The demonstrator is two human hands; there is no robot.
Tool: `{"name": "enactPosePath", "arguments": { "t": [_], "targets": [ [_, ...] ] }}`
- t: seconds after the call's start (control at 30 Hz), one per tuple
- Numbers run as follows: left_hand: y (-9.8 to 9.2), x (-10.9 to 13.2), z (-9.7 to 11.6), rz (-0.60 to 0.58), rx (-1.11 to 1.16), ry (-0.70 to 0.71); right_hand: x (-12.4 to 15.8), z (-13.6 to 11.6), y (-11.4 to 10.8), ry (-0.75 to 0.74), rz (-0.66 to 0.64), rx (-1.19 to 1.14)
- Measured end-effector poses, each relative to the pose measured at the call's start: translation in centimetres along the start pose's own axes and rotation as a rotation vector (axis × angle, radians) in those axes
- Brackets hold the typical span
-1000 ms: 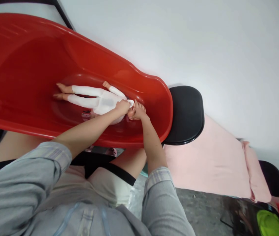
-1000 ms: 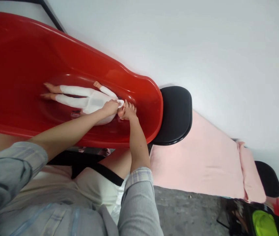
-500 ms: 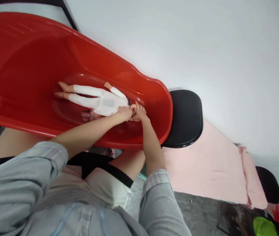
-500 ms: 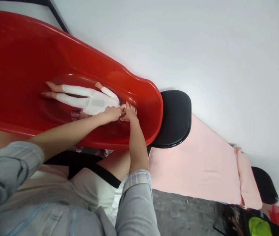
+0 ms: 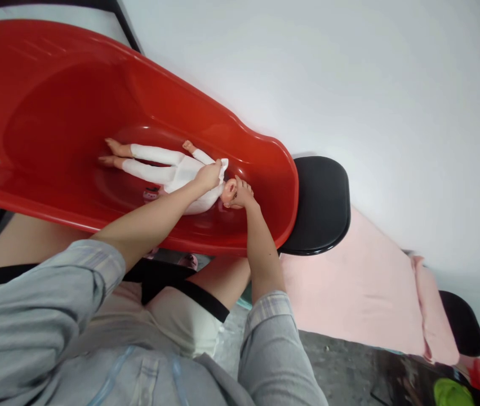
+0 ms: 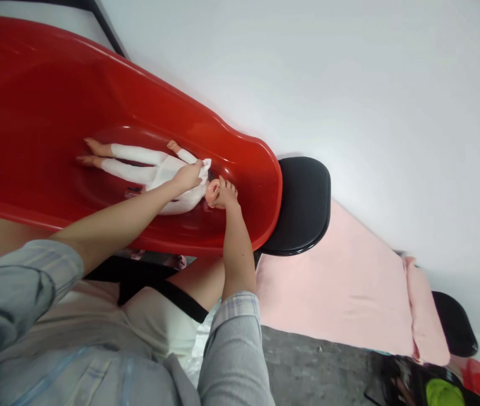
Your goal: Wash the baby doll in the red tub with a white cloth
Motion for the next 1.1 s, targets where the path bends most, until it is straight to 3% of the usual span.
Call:
{"name": "enactPosePath", "arguments": {
  "t": [0.1, 0.2, 0.3, 0.5, 0.73, 0.87, 1.1],
  "targets": [
    [1.5, -0.5, 0.2, 0.024, 0.007, 0.103, -0.1, 0.1, 0.1, 0.000, -0.005, -0.002],
    [3.8, -0.4, 1.1, -0.044, -0.061, 0.248, -0.3, 0.1, 0.3, -0.015, 0.000, 0.003],
    [5.2, -0.2, 1.1, -0.090, -0.178, 0.264, -0.4, 0.1, 0.4, -0.017, 0.009, 0.009],
    [4.8, 0.3, 1.9, -0.092, -0.268, 0.289, -0.4, 0.3, 0.4, -0.017, 0.010, -0.004],
    [3.5, 1.0, 2.5, -0.115, -0.237, 0.198, -0.6, 0.6, 0.5, -0.012, 0.006, -0.005],
    [2.9, 1.6, 2.1, -0.210, -0.244, 0.098, -0.6, 0.6, 0.5, -0.024, 0.015, -0.007],
    [3.7, 3.2, 3.1, -0.360, -0.283, 0.158, -0.6, 0.7, 0.5, -0.019, 0.018, -0.007]
  ]
}}
Point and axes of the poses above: each hand's wrist, its own x-axis away from the middle knuckle, its own y-axis out of the palm, z = x × y, the point moved 10 cm from there along -x, towards the middle knuckle, and after that the axes turned 10 degrees about z, right-handed, at the moved point
